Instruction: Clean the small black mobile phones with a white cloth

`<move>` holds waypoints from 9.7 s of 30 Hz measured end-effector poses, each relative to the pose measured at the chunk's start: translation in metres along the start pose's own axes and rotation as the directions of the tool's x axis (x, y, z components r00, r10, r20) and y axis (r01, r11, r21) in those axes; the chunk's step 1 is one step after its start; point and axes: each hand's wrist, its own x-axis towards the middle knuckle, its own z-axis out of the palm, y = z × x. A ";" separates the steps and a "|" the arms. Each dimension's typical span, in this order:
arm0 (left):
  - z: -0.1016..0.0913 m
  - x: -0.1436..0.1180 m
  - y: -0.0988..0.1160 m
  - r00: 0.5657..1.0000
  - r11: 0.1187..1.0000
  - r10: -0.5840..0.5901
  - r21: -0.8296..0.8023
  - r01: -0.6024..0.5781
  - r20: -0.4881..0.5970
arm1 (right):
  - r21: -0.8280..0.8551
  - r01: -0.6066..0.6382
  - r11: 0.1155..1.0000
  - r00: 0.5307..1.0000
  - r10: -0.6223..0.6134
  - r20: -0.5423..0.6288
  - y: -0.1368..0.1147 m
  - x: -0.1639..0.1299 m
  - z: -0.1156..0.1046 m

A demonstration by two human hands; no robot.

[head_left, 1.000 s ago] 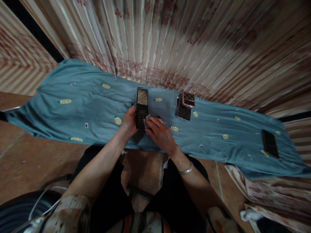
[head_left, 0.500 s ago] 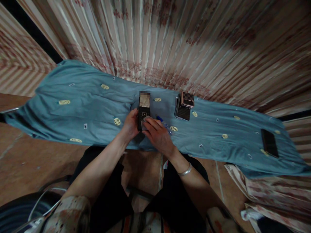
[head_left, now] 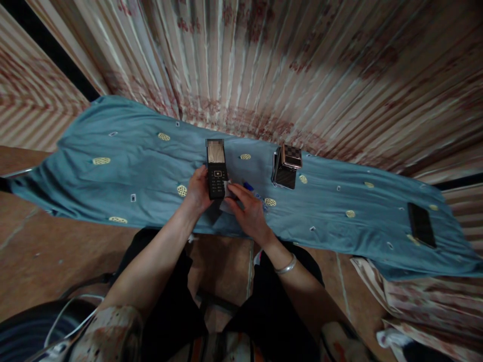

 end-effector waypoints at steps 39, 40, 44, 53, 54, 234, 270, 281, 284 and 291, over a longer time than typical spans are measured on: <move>0.003 -0.010 -0.016 0.988 0.982 -0.145 0.129 0.137 0.057 | 0.371 -0.247 0.895 0.946 0.305 -0.106 0.013 0.011 -0.002; 0.004 -0.010 -0.016 0.988 0.982 -0.146 0.127 0.138 0.051 | 0.369 -0.243 0.897 0.948 0.301 -0.106 0.013 0.011 -0.001; 0.004 -0.008 -0.013 0.992 0.986 -0.126 0.112 0.123 0.016 | 0.349 -0.237 0.907 0.952 0.289 -0.104 0.009 0.008 0.001; -0.001 -0.006 -0.018 0.991 0.980 -0.126 0.160 0.118 0.039 | 0.245 -0.158 0.957 0.971 0.195 -0.136 0.014 0.009 -0.003; -0.001 -0.006 -0.020 0.990 0.978 -0.133 0.164 0.125 0.041 | 0.220 -0.141 0.965 0.972 0.177 -0.155 0.016 0.010 -0.005; -0.027 -0.014 -0.057 0.951 0.711 0.001 0.669 -0.217 0.308 | -0.276 -0.147 0.950 0.949 0.057 -0.311 0.068 0.036 -0.042; -0.015 -0.022 -0.044 0.970 0.779 0.075 0.594 -0.201 0.230 | 0.332 -0.350 0.876 0.867 0.437 -0.239 0.046 0.045 -0.030; -0.021 -0.010 -0.034 0.950 0.769 0.257 0.558 -0.311 0.175 | 0.297 -0.344 0.891 0.911 0.393 -0.123 0.026 0.032 0.000; -0.021 -0.012 -0.033 0.958 0.791 0.229 0.541 -0.285 0.170 | 0.313 -0.346 0.885 0.908 0.400 -0.125 0.028 0.033 0.000; -0.022 -0.025 -0.042 0.984 0.853 0.014 0.512 -0.105 0.178 | 0.374 -0.355 0.857 0.869 0.450 -0.207 0.043 0.049 -0.020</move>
